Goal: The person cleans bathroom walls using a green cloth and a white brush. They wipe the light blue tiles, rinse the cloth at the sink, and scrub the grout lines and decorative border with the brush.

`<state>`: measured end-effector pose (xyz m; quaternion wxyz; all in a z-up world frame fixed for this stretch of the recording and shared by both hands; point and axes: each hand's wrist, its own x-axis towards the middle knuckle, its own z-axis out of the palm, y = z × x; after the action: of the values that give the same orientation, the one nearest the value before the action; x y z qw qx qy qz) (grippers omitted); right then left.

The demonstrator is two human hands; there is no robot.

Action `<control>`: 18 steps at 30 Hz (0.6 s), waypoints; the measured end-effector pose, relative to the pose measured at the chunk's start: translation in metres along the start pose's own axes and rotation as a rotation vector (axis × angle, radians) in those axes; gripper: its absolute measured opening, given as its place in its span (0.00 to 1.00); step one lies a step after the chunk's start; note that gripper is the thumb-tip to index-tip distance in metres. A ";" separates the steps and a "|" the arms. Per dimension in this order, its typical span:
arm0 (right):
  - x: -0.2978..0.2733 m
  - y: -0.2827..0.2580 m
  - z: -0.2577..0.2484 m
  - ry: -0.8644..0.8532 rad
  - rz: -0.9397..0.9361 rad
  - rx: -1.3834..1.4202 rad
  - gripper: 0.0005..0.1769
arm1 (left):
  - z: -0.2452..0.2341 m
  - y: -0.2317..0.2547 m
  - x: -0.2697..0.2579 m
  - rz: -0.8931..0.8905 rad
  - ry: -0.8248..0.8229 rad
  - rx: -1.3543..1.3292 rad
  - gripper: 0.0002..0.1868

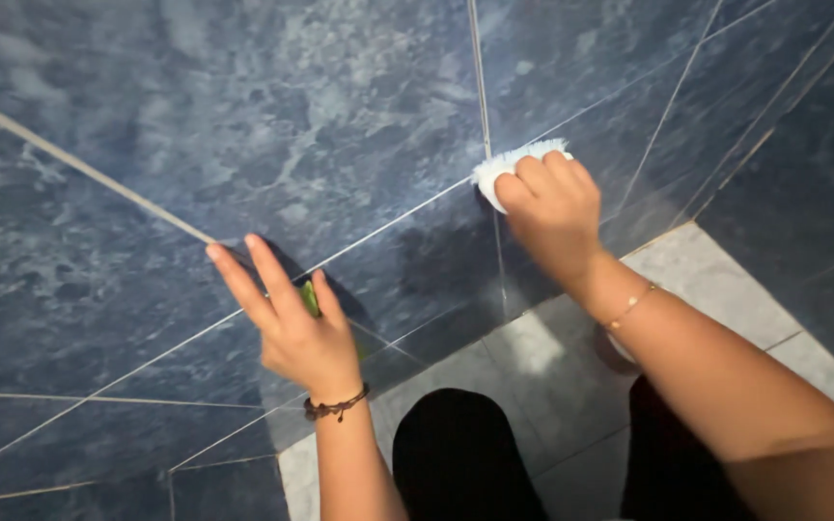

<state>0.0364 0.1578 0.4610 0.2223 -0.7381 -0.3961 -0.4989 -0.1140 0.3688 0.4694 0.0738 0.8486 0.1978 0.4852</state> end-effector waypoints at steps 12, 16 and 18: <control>-0.123 -0.032 0.064 -0.032 0.622 0.243 0.14 | 0.007 0.038 0.000 0.053 -0.102 -0.140 0.43; -0.109 -0.024 0.058 -0.012 0.702 0.285 0.15 | 0.012 0.037 -0.002 0.106 -0.061 -0.115 0.43; -0.051 -0.024 0.032 0.037 0.672 0.297 0.14 | 0.014 0.040 -0.002 0.112 -0.062 -0.112 0.43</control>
<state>0.0257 0.1764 0.3996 0.4855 -0.7776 -0.1957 -0.3483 -0.0922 0.3326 0.4734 0.0997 0.8674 0.1202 0.4725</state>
